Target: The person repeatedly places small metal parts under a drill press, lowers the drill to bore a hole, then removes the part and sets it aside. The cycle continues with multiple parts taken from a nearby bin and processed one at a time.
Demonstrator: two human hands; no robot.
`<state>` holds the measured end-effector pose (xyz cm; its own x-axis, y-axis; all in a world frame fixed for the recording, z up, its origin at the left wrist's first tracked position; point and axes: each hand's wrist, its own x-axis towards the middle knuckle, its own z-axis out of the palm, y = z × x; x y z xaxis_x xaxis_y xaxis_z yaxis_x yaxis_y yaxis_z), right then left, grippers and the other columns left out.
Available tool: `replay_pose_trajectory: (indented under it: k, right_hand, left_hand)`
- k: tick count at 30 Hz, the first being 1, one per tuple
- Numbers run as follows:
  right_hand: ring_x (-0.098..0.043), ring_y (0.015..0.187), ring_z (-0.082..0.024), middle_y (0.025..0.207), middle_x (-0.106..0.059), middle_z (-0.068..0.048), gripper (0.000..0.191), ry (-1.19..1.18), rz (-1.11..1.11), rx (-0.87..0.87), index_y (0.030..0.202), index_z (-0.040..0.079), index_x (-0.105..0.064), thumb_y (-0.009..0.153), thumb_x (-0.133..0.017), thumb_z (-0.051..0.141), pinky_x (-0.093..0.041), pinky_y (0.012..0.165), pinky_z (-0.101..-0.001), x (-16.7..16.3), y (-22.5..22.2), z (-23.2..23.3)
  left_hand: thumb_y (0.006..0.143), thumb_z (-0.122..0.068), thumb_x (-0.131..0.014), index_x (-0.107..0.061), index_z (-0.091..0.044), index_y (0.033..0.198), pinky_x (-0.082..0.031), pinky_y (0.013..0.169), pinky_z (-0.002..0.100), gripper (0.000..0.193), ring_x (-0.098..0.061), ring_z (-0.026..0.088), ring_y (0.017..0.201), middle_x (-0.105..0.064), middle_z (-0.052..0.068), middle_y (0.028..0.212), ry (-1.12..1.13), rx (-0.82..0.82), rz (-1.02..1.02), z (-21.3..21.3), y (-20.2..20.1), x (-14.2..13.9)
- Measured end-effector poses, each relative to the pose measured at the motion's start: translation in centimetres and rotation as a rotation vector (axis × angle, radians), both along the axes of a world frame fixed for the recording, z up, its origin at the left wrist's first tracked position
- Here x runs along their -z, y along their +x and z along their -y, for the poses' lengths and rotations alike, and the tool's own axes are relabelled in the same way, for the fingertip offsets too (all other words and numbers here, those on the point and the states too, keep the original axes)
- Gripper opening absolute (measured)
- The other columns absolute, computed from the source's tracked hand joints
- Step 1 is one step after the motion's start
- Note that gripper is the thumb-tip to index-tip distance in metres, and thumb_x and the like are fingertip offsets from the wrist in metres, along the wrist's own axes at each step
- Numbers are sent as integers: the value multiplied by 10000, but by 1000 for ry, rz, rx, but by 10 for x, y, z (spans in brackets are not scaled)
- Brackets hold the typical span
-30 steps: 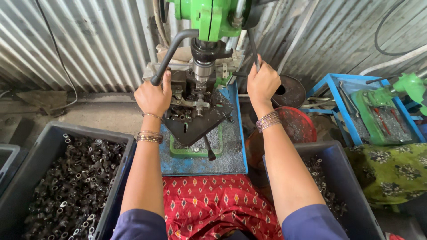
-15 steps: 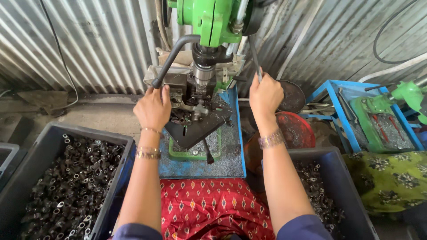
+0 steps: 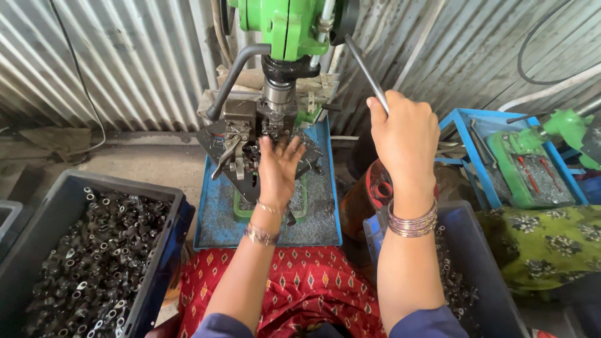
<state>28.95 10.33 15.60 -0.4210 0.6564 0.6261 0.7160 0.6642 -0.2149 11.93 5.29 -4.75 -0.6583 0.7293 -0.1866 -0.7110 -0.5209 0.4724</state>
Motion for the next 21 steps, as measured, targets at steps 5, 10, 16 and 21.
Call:
replay_pose_trajectory:
  k: [5, 10, 16, 21]
  right_hand:
    - [-630, 712, -497, 720, -653, -230, 332, -29, -16, 5, 838, 29, -687, 1009, -692, 313, -497, 640, -568, 1, -3, -1]
    - [-630, 718, -497, 729, -657, -226, 341, -32, -19, 9, 837, 21, -684, 1011, -693, 314, -495, 640, -566, 2, -3, -1]
    - [-636, 711, -490, 719, -655, -227, 337, -38, -16, 9, 848, 25, -691, 1017, -691, 317, -498, 643, -562, 3, -4, -2]
    - [-644, 710, -490, 732, -666, -229, 334, -15, -12, 6, 846, 31, -696, 1019, -684, 316, -504, 647, -566, 5, -7, -2]
  left_hand:
    - [1092, -388, -403, -338, -135, 1534, -541, 968, 440, 514, -580, 271, 1127, -545, 168, 1309, 164, -21, 147, -23, -16, 13]
    - [1101, -232, -393, -326, -256, 1547, -538, 889, 382, 452, -593, 171, 949, -600, 84, 1164, 120, -18, -66, 7, 19, 14]
    - [1089, -231, -409, -295, -255, 1555, -511, 820, 339, 480, -590, 140, 915, -647, 55, 1202, 140, -4, -94, 28, 46, 2]
    - [1066, -300, -478, -295, -237, 1578, -500, 745, 298, 548, -580, 104, 859, -654, 39, 1167, -37, 52, -171, 23, 92, 17]
